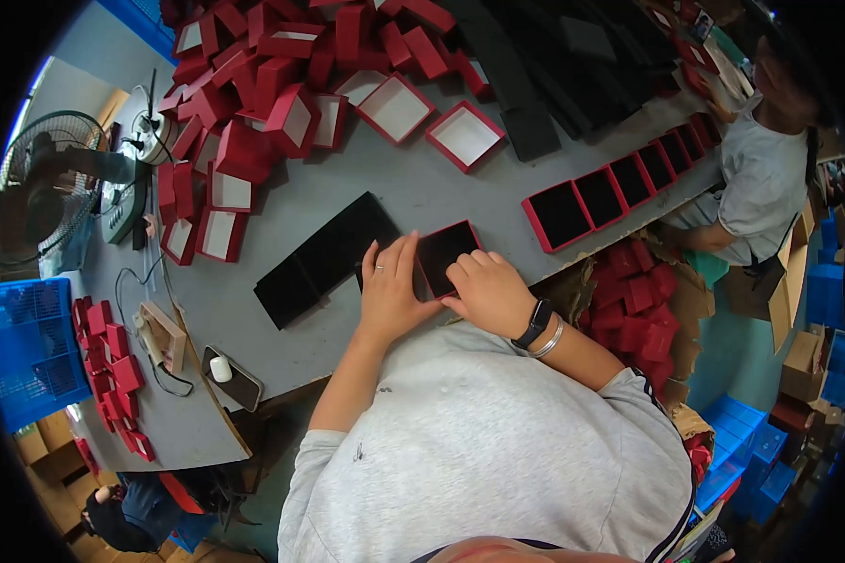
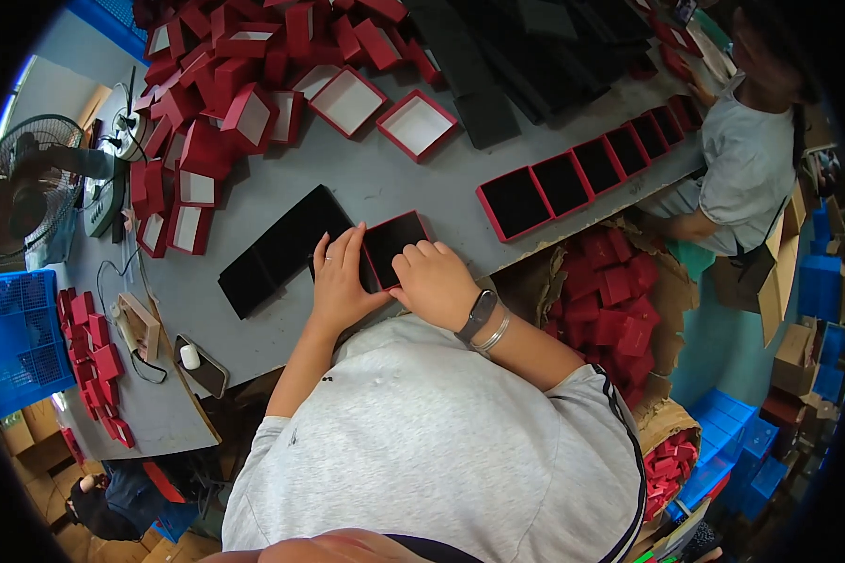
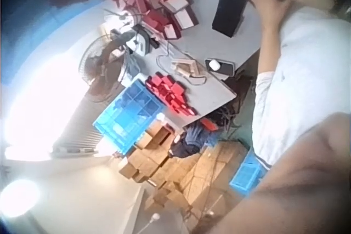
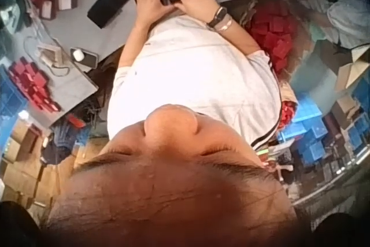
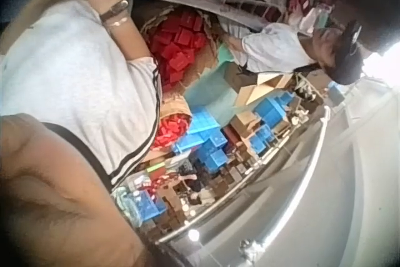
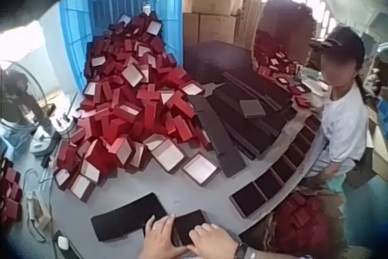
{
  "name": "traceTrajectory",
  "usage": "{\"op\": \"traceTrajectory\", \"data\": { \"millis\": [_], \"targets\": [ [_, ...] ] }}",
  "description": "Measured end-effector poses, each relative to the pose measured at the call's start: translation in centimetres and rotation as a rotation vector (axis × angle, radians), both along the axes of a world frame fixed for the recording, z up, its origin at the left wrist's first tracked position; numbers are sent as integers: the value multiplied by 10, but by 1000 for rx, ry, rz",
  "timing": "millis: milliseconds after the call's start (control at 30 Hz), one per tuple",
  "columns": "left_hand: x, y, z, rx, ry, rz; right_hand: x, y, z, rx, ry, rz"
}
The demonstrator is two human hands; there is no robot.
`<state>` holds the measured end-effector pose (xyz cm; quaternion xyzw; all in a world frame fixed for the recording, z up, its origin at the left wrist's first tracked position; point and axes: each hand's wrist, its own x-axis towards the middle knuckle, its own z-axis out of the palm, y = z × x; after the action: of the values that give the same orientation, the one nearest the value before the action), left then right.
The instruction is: Assembling jewelry boxes by inserting black padded liners into red box bases on a manufacturing line.
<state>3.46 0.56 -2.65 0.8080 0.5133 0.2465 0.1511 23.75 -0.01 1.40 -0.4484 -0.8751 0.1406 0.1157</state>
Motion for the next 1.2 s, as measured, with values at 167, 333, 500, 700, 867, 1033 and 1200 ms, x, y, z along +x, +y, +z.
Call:
{"op": "traceTrajectory", "data": {
  "millis": [167, 333, 500, 700, 867, 1033, 1200],
  "targets": [
    [-1, -1, 1, -26, 3, 1, 0, 1, 3, -76, -53, 43],
    [0, -2, -1, 0, -4, -2, 6, 2, 7, -24, 94, 11],
    [4, -2, 1, -37, 16, -11, 10, -8, -13, 88, -143, -35],
    [-12, -11, 38, -21, 195, -49, 41, -16, -15, 87, -85, -114],
    [-66, -16, 38, -83, 310, 224, 96, -14, -14, 86, -31, -201],
    [-86, -24, 24, -141, 369, 300, 122, -4, -21, 142, -25, -290],
    [-79, -28, 23, -139, 371, 310, 141, 10, -26, 165, 14, -354]
  ]
}}
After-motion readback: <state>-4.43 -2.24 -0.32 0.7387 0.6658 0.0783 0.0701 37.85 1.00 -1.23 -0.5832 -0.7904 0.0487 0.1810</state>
